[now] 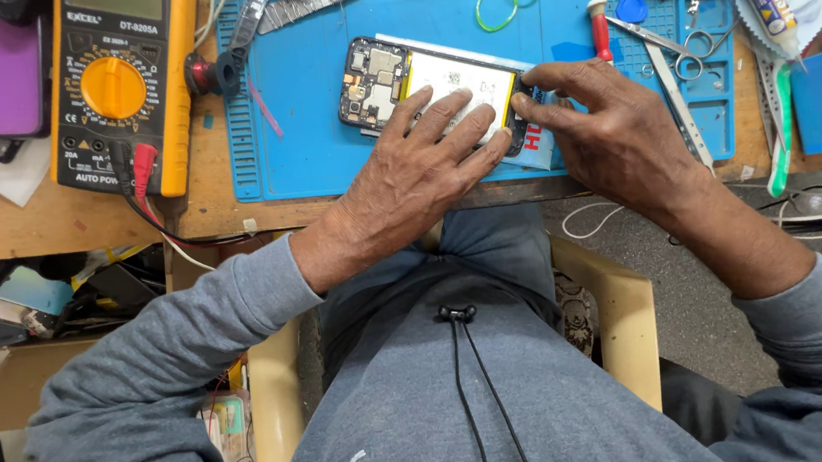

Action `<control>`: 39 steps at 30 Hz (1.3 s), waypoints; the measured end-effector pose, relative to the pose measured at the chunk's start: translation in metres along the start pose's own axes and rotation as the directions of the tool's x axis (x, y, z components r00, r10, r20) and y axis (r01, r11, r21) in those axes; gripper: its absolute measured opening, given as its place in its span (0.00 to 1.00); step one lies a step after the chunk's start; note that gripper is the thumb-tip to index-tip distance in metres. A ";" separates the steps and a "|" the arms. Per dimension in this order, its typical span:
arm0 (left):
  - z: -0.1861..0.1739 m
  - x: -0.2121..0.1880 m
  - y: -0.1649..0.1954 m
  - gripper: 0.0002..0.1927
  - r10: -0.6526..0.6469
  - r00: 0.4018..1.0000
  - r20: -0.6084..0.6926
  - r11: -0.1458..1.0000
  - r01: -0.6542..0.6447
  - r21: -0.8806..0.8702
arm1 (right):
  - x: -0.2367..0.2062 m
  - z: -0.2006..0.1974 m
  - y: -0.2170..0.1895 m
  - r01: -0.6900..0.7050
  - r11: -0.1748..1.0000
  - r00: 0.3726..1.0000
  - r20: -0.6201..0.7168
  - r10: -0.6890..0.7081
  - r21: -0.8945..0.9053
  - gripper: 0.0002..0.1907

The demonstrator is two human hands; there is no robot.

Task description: The person works on a disassembled smartphone placed on a blue mat, using a red-handled screwdriver to pry and adjust the battery and internal components. They also handle a roll of white tape and a charging cable while manipulating the phone's internals.

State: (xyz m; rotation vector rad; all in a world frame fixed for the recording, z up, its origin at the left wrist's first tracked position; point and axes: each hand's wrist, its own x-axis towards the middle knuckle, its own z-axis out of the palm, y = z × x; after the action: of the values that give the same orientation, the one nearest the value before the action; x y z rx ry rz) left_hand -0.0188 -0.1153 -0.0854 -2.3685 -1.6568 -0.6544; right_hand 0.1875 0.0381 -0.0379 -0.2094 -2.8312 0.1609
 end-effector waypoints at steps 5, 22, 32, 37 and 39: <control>-0.002 0.000 -0.004 0.21 0.005 0.999 -0.050 0.997 -0.008 -0.072 | -0.002 -0.004 0.001 -0.157 0.946 0.985 -0.023 0.170 0.285 0.23; -0.007 -0.005 -0.005 0.17 -0.036 0.994 -0.104 0.988 0.020 -0.155 | 0.009 -0.012 -0.013 -0.265 0.880 0.958 0.004 0.287 0.394 0.20; -0.001 -0.007 -0.005 0.15 -0.032 0.992 -0.119 0.993 0.018 -0.119 | 0.019 -0.004 -0.001 -0.373 0.837 0.922 0.054 0.385 0.401 0.10; -0.001 -0.007 -0.005 0.16 -0.021 0.994 -0.108 0.992 0.008 -0.126 | 0.021 -0.004 -0.003 -0.362 0.863 0.928 0.049 0.369 0.352 0.11; -0.002 -0.007 -0.005 0.16 -0.020 0.994 -0.111 0.994 0.007 -0.114 | 0.021 -0.004 -0.004 -0.370 0.851 0.924 0.051 0.380 0.372 0.11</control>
State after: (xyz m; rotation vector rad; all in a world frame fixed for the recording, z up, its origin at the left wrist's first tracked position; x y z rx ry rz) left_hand -0.0255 -0.1205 -0.0879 -2.3495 -1.6306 -0.8888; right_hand 0.1681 0.0381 -0.0280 -0.6701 -2.6333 0.7725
